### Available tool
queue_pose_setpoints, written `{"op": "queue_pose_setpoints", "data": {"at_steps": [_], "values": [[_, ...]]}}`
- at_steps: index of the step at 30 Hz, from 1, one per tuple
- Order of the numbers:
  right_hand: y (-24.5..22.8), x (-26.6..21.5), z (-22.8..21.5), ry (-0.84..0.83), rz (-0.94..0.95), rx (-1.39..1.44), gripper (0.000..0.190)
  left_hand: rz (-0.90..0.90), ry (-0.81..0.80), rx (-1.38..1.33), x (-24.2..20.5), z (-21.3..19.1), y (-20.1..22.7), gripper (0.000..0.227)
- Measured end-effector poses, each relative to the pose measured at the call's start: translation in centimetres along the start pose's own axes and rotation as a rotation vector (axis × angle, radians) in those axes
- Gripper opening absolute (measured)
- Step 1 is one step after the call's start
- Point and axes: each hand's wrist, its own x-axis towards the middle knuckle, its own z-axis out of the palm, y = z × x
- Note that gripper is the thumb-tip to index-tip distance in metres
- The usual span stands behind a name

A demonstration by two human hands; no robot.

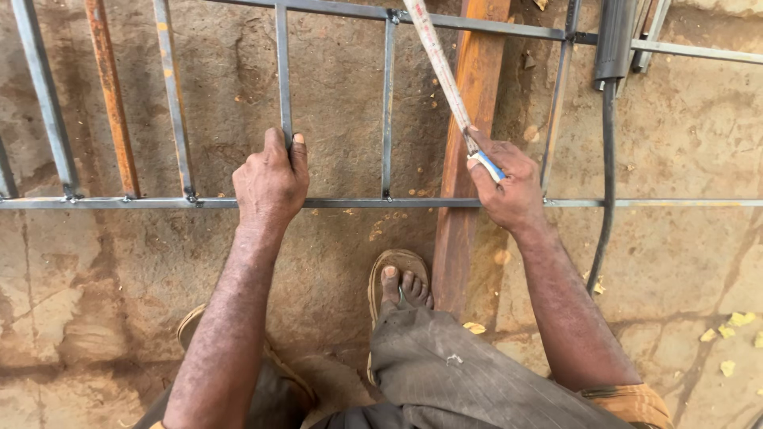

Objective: The person measures and welds metal bars onto a ladder-like metal frame. They repeatedly use a tape measure to check spacing, position bars, and weld them in place with a handheld welding tool.

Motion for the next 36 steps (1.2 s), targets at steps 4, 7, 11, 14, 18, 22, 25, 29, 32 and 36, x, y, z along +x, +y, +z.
{"op": "queue_pose_setpoints", "data": {"at_steps": [4,7,11,14,18,22,25,29,32,36], "values": [[0.1,0.0,0.0,0.012,-0.053,0.011,0.041,0.001,-0.014,-0.001,0.1,-0.3,-0.1,0.032],[0.1,0.4,-0.1,0.011,-0.068,0.000,0.042,-0.019,-0.062,-0.047,0.6,-0.5,-0.5,0.032],[0.1,0.0,-0.3,-0.005,-0.038,-0.012,0.041,0.001,-0.046,-0.024,0.4,-0.4,-0.8,0.031],[-0.3,0.2,-0.3,0.010,-0.089,-0.012,0.039,0.031,0.002,-0.073,0.2,-0.5,-0.8,0.031],[-0.2,0.6,-0.4,0.019,-0.174,-0.041,0.038,0.037,0.009,-0.062,0.3,-0.1,-1.1,0.031],[1.0,0.2,0.0,0.004,-0.223,-0.024,0.032,0.064,0.017,-0.106,0.5,1.1,-2.5,0.031],[1.1,0.3,-0.1,0.002,-0.185,0.003,0.038,0.005,-0.048,-0.170,0.9,1.0,-2.8,0.029],[1.0,-0.3,-0.4,0.001,-0.105,0.000,0.042,-0.029,-0.091,-0.213,0.5,1.0,-2.5,0.027],[1.1,-0.3,-0.2,-0.002,-0.110,-0.011,0.040,0.021,-0.042,-0.182,0.2,1.1,-2.6,0.032],[1.2,0.1,-0.1,-0.008,-0.118,0.011,0.042,0.020,-0.051,-0.216,0.6,1.4,-2.8,0.030]]}}
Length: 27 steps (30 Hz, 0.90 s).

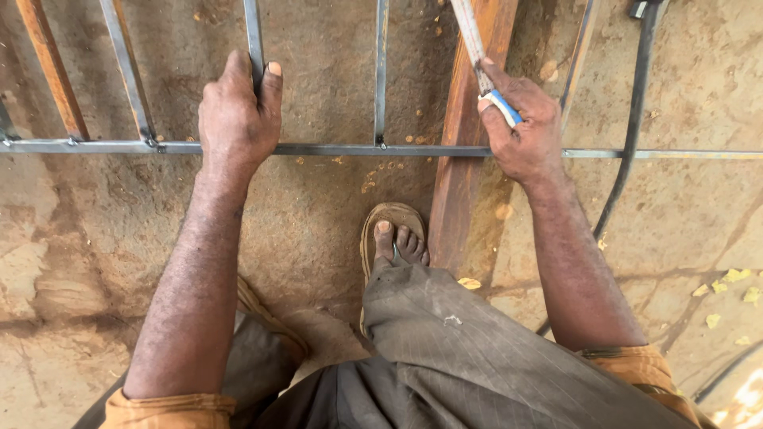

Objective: The person measures and welds metal bars onto a ladder-like metal frame. They repeatedly use a tape measure to check spacing, position bars, and weld them in place with a handheld welding tool.

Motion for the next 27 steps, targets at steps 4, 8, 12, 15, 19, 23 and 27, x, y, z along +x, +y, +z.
{"op": "queue_pose_setpoints", "data": {"at_steps": [4,8,12,15,19,23,27], "values": [[-0.9,0.2,-0.3,0.009,-0.128,-0.073,0.040,0.080,0.096,0.108,-0.1,-0.2,0.9,0.032],[-0.9,0.5,-0.5,0.034,-0.102,-0.054,0.038,0.008,0.079,0.088,0.0,-0.5,1.8,0.029],[-0.1,-0.5,-0.5,0.012,-0.046,0.041,0.042,-0.052,0.066,0.127,0.1,-0.3,1.8,0.029],[-0.9,-2.8,0.3,-0.151,0.256,0.139,0.062,-0.094,0.027,0.094,0.2,-1.0,1.8,0.033],[-3.3,-7.9,3.5,-0.272,0.110,0.367,0.066,-0.078,-0.021,0.017,1.0,-2.0,2.8,0.040],[-5.3,-10.2,9.4,-0.648,0.297,0.438,0.043,-0.299,-0.253,-0.368,1.4,-3.2,2.5,0.038],[-8.9,-9.1,11.3,-1.034,0.026,0.057,0.076,-0.455,-0.417,-0.713,2.2,-4.9,2.8,0.036]]}}
